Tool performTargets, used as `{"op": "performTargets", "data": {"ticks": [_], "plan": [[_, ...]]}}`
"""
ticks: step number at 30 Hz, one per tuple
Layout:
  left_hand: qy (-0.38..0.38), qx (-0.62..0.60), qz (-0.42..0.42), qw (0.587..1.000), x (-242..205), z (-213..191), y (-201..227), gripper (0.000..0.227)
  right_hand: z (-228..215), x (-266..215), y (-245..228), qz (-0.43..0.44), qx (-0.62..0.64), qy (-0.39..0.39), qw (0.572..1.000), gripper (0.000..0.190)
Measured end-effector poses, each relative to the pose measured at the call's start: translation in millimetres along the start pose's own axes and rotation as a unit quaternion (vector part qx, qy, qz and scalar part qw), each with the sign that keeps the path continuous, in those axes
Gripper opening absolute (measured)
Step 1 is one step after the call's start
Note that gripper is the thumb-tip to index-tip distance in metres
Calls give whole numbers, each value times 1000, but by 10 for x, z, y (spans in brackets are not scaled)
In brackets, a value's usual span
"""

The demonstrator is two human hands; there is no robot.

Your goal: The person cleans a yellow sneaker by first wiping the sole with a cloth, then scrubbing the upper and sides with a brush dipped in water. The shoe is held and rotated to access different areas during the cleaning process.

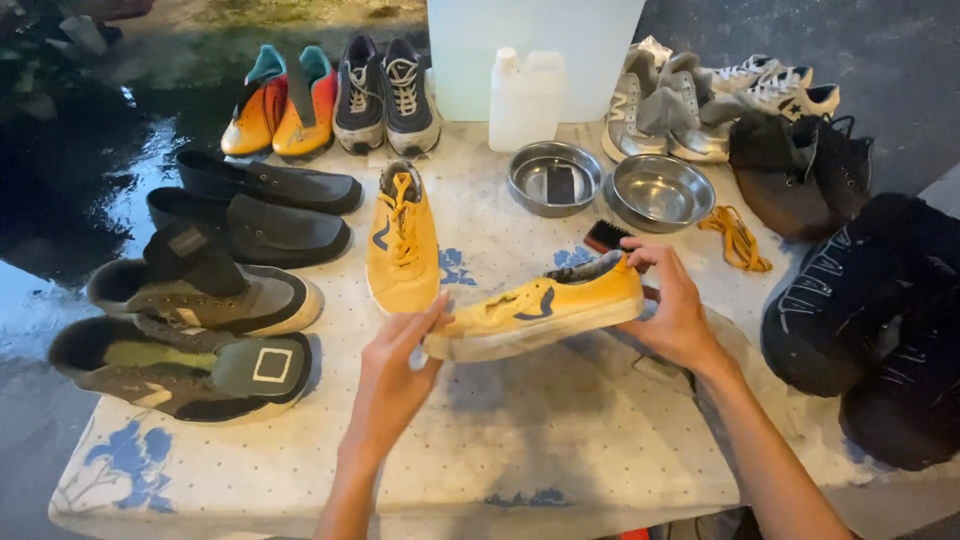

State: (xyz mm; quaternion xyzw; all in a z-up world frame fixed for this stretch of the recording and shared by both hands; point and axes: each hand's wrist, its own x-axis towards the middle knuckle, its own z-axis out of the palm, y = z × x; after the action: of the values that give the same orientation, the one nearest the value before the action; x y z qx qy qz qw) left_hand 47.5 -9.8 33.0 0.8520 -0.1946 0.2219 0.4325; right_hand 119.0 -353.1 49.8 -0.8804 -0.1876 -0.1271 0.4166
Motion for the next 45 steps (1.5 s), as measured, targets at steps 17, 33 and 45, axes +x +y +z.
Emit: {"op": "performTargets", "data": {"ticks": [17, 33, 45], "plan": [[-102, -15, -24, 994, 278, -16, -198, 67, 126, -111, 329, -38, -86, 13, 995, 60], [-222, -48, -75, 971, 302, -48, -135, 91, -34, -132, 275, -7, 20, -89, 996, 73], [-221, -43, -90, 970, 298, -55, -111, 91, -57, -121, 172, -32, 12, -107, 994, 27]]}}
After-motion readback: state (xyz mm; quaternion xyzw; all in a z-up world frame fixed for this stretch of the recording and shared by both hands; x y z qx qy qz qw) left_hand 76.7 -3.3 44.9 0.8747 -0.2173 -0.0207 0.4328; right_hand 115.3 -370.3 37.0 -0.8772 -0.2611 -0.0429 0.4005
